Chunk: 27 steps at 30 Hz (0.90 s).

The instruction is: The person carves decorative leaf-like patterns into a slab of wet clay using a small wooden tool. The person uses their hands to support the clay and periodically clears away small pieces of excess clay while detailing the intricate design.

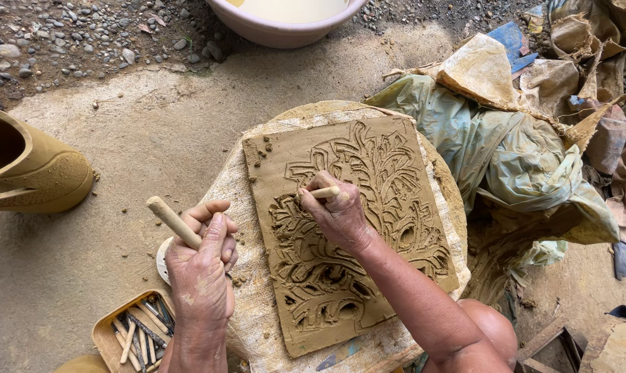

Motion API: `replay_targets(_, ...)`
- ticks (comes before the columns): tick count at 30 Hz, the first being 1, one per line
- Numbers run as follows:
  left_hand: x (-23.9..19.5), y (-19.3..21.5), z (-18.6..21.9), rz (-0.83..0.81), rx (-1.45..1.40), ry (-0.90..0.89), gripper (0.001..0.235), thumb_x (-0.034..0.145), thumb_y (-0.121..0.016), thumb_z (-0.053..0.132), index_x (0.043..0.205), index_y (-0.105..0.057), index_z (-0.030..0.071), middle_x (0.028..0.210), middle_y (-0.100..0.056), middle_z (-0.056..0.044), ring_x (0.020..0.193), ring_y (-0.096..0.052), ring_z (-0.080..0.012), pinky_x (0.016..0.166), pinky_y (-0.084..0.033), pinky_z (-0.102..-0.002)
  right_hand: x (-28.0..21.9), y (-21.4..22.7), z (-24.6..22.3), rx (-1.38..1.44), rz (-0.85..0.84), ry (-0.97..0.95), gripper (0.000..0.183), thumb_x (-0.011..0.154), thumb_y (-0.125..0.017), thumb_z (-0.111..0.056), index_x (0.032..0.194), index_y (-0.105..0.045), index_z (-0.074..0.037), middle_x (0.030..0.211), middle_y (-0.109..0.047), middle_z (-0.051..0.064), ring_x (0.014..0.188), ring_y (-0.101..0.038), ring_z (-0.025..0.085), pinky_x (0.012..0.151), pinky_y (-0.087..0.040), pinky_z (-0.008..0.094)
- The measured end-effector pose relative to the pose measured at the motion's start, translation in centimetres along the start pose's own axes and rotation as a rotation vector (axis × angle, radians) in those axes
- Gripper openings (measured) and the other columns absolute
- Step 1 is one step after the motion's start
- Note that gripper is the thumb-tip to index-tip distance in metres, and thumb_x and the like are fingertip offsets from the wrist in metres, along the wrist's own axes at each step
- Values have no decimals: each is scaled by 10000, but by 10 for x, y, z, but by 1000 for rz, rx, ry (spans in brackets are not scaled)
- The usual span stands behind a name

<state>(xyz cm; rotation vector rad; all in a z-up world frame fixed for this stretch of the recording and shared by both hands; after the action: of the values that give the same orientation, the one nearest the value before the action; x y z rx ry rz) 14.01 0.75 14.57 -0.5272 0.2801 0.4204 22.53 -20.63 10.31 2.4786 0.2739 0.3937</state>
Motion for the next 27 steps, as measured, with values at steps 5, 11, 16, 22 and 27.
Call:
replay_targets(5,0,-2,-2,-15,-8,-12,166,1021,-585,43,1165,-648,-12,840,-637,-46,597,-483,-50,498,-370,-162,-1,0,-1,0,5,46,190,973,-697,-111,814,-598,-76,716,-670,26,595,-626,80,496,-528,254)
replay_targets(11,0,-7,2,-2,21,6,167,1016,-592,58,1155,-668,6,808,-638,-24,582,-468,-41,480,-358,-157,7,2,-8,-76,-33,53,216,960,-685,-115,781,-572,-73,671,-643,29,561,-621,101,488,-527,283)
replay_targets(16,-3,-5,3,-11,81,-10,176,1013,-620,68,1128,-739,7,735,-561,39,593,-443,-30,491,-353,-160,13,4,-12,-111,-77,112,211,954,-661,-89,777,-548,-68,685,-635,33,577,-637,112,523,-541,303)
replay_targets(22,0,2,-5,43,339,-114,192,991,-695,101,1158,-787,80,749,-609,-1,631,-452,-56,564,-400,-167,25,6,-17,-158,-95,38,292,1015,-642,-117,737,-558,-83,559,-604,26,453,-589,102,354,-496,257)
replay_targets(27,-1,-9,-6,-70,706,-502,157,891,-786,131,1033,-794,65,1173,-723,-108,1139,-600,-203,957,-507,-337,11,28,-55,57,3,140,217,1021,-675,-110,808,-678,-73,699,-744,51,556,-716,40,415,-520,214)
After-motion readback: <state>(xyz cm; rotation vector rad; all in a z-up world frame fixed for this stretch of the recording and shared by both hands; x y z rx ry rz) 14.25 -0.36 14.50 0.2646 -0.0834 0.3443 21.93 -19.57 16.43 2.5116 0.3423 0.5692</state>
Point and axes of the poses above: each hand's wrist, its own x-axis towards the middle knuckle, its own y-axis out of the back of the hand, z = x × y, the point moved 1 cm from there along x, towards the middle knuckle
